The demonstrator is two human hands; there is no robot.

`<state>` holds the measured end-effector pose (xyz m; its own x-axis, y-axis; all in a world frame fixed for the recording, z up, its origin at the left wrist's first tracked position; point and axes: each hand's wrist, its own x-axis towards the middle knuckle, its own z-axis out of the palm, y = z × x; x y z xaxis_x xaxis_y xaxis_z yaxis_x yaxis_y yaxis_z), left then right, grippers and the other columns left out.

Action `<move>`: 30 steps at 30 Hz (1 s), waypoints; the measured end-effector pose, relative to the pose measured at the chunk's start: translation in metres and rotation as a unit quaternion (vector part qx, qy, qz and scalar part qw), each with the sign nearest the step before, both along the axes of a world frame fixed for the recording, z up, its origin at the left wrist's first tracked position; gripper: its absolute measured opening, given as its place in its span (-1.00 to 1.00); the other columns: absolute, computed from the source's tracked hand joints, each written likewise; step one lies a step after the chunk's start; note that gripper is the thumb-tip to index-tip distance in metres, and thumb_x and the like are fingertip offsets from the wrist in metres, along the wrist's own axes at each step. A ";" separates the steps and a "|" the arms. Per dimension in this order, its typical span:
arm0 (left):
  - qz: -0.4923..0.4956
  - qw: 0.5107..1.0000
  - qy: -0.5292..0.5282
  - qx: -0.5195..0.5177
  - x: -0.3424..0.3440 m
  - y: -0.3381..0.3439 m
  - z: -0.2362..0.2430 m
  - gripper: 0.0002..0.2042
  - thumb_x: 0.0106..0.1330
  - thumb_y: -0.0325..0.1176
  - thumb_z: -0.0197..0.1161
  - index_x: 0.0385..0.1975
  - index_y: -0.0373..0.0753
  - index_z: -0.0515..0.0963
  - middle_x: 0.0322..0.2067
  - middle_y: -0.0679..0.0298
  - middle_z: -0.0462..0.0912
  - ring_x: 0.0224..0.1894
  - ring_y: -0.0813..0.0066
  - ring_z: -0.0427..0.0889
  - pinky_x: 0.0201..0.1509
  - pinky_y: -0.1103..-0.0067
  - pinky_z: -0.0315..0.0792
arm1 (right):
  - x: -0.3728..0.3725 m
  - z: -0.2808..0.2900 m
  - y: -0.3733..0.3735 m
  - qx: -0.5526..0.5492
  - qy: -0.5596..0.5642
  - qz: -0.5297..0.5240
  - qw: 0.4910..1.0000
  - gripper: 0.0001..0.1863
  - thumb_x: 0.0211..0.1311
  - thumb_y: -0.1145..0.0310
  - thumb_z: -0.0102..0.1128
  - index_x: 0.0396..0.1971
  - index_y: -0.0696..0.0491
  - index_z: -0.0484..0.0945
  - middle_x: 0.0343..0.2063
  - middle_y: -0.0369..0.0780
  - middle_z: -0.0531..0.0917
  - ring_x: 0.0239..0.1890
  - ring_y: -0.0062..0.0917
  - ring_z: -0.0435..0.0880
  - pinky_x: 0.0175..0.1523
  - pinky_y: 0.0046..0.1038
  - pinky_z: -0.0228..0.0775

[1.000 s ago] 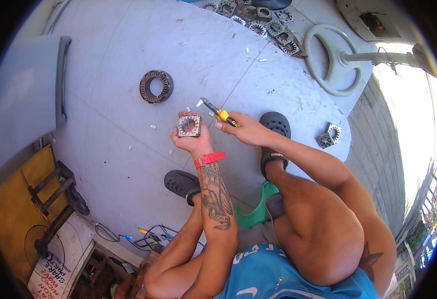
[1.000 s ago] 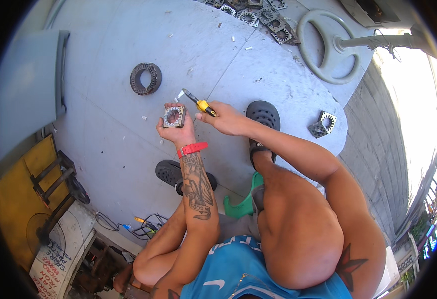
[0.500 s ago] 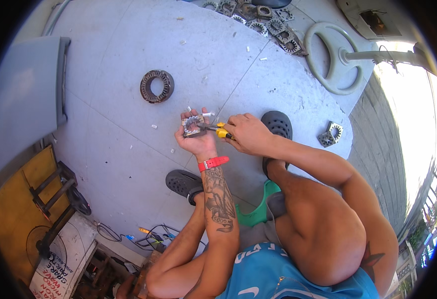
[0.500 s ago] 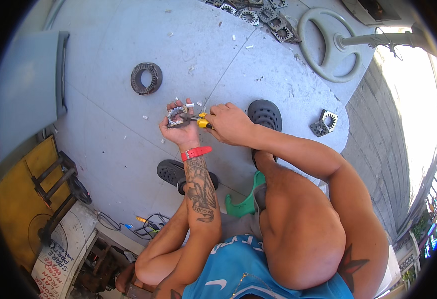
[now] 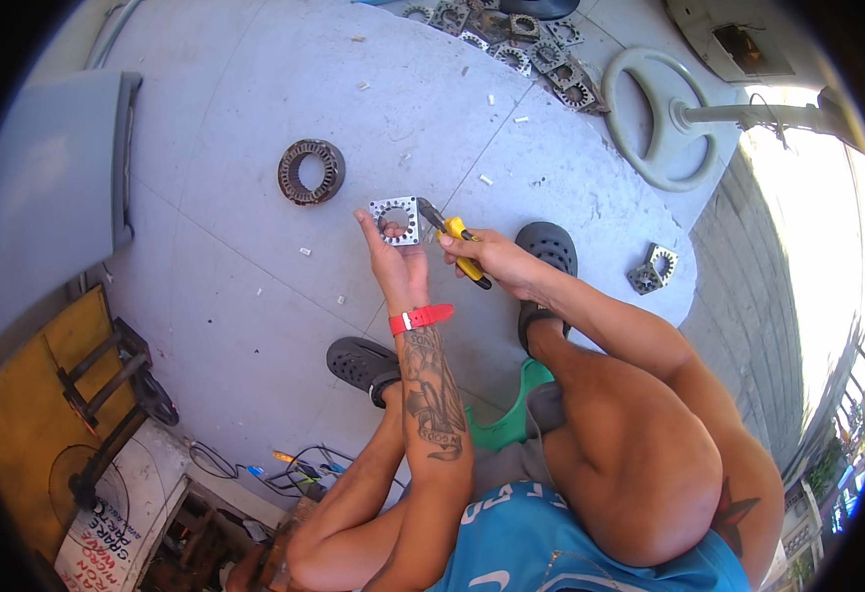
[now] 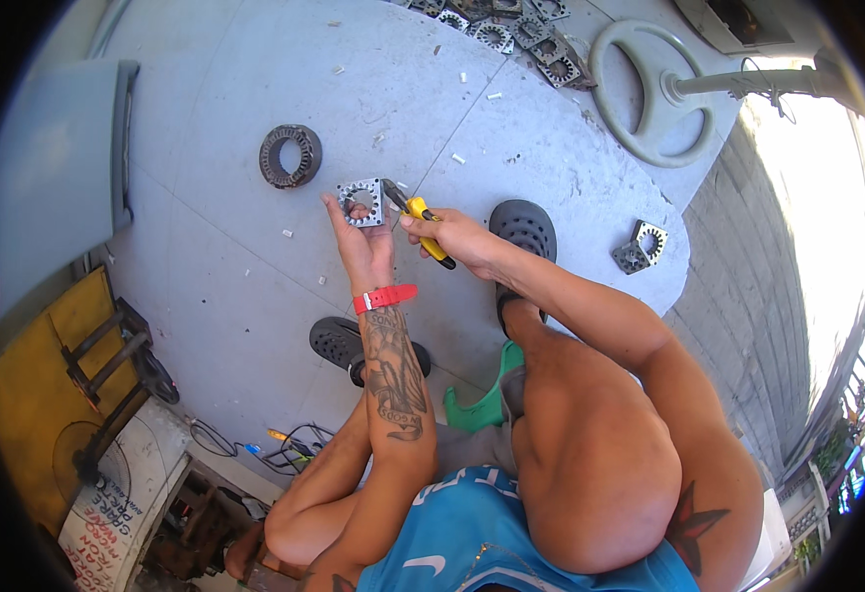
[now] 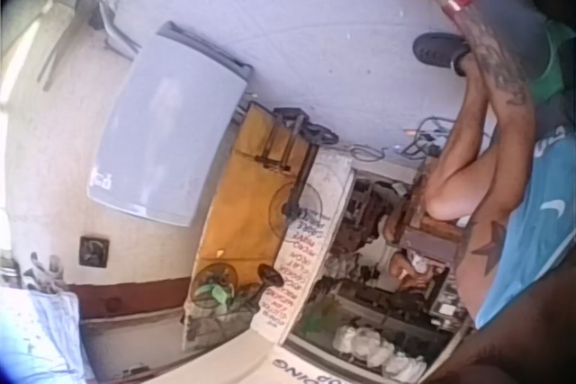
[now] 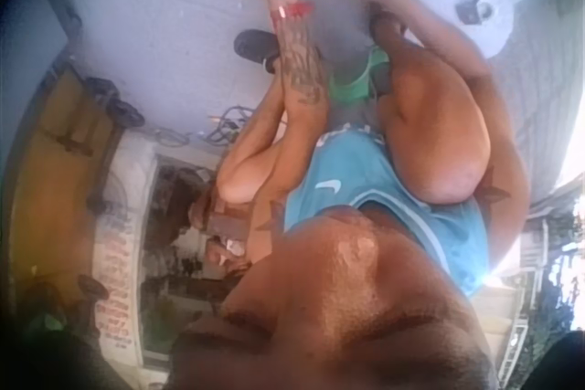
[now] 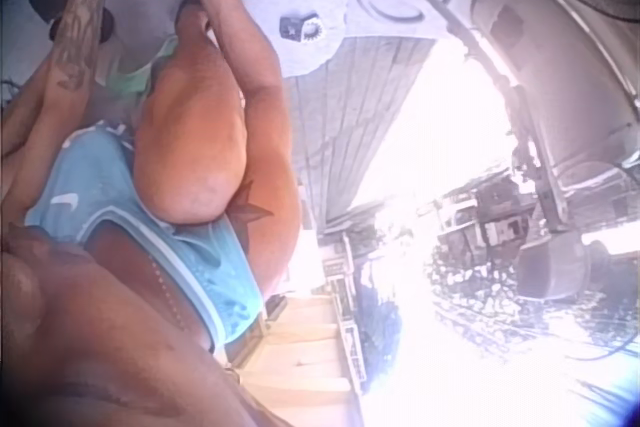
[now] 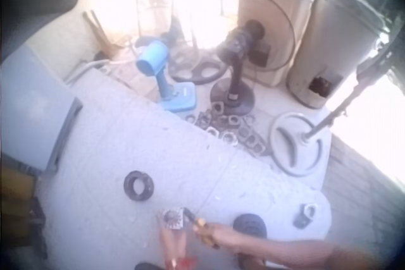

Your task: The person sits on the floor and uses pliers to remove small white pins from square metal parts. They handle multiple parts one at a time, placing the removed pins on the floor.

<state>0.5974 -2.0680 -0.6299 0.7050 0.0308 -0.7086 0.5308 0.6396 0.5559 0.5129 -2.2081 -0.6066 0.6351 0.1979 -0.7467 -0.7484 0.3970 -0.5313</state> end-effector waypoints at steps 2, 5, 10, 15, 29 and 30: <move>0.009 0.999 0.007 -0.045 0.005 0.005 -0.001 -0.66 0.52 0.02 0.22 -0.17 -0.16 0.51 -0.55 0.53 0.29 -0.49 0.70 0.31 -0.01 0.44 0.45 | 0.004 0.002 0.004 -0.004 -0.005 -0.018 1.000 -0.54 0.48 -0.10 0.18 -0.19 0.07 0.59 -0.40 -0.36 0.51 -0.33 -0.63 0.44 -0.07 -0.48 0.39; -0.008 0.992 -0.008 -0.125 0.007 0.024 0.005 -0.68 0.52 -0.01 0.18 -0.13 -0.17 0.55 -0.58 0.53 0.31 -0.50 0.71 0.32 -0.06 0.43 0.44 | 0.013 -0.001 -0.007 -0.094 0.005 -0.077 0.993 -0.61 0.49 0.00 0.20 -0.11 0.07 0.58 -0.29 -0.27 0.56 -0.23 -0.51 0.51 0.03 -0.41 0.43; 0.046 0.996 -0.001 -0.076 0.002 0.033 0.018 -0.57 0.52 0.01 0.11 0.07 -0.25 0.48 -0.08 0.15 0.61 0.14 0.15 0.54 0.30 -0.02 0.39 | -0.007 0.002 -0.036 -0.499 -0.282 0.213 0.791 -0.60 0.36 0.37 0.23 0.16 0.10 0.51 0.23 0.05 0.43 0.29 -0.06 0.42 0.34 -0.01 0.33; 0.040 0.992 -0.050 -0.109 0.001 0.018 0.027 -0.47 0.51 0.10 0.08 0.12 -0.30 0.41 0.25 -0.06 0.45 0.39 -0.18 0.38 0.47 -0.22 0.22 | -0.020 0.014 -0.015 -0.626 -0.405 0.291 0.599 -0.52 0.26 0.41 0.19 0.20 0.12 0.50 0.37 0.10 0.33 0.48 -0.01 0.24 0.50 0.27 -0.02; 0.031 0.997 -0.073 -0.006 0.007 0.007 0.038 -0.19 0.43 0.43 -0.05 0.20 -0.33 0.35 0.18 0.01 0.45 0.32 0.00 0.44 0.47 -0.03 0.33 | -0.024 0.028 -0.009 -0.658 -0.347 0.284 0.605 -0.60 0.30 0.36 0.17 0.13 0.08 0.52 0.36 0.08 0.36 0.48 -0.02 0.24 0.50 0.31 -0.05; 0.026 0.996 -0.080 -0.010 0.007 0.006 0.037 -0.18 0.42 0.44 -0.05 0.20 -0.33 0.36 0.17 0.01 0.45 0.31 0.01 0.45 0.47 -0.03 0.33 | -0.023 0.027 -0.009 -0.664 -0.349 0.291 0.594 -0.60 0.30 0.36 0.17 0.14 0.07 0.51 0.37 0.08 0.35 0.48 -0.03 0.24 0.50 0.31 -0.04</move>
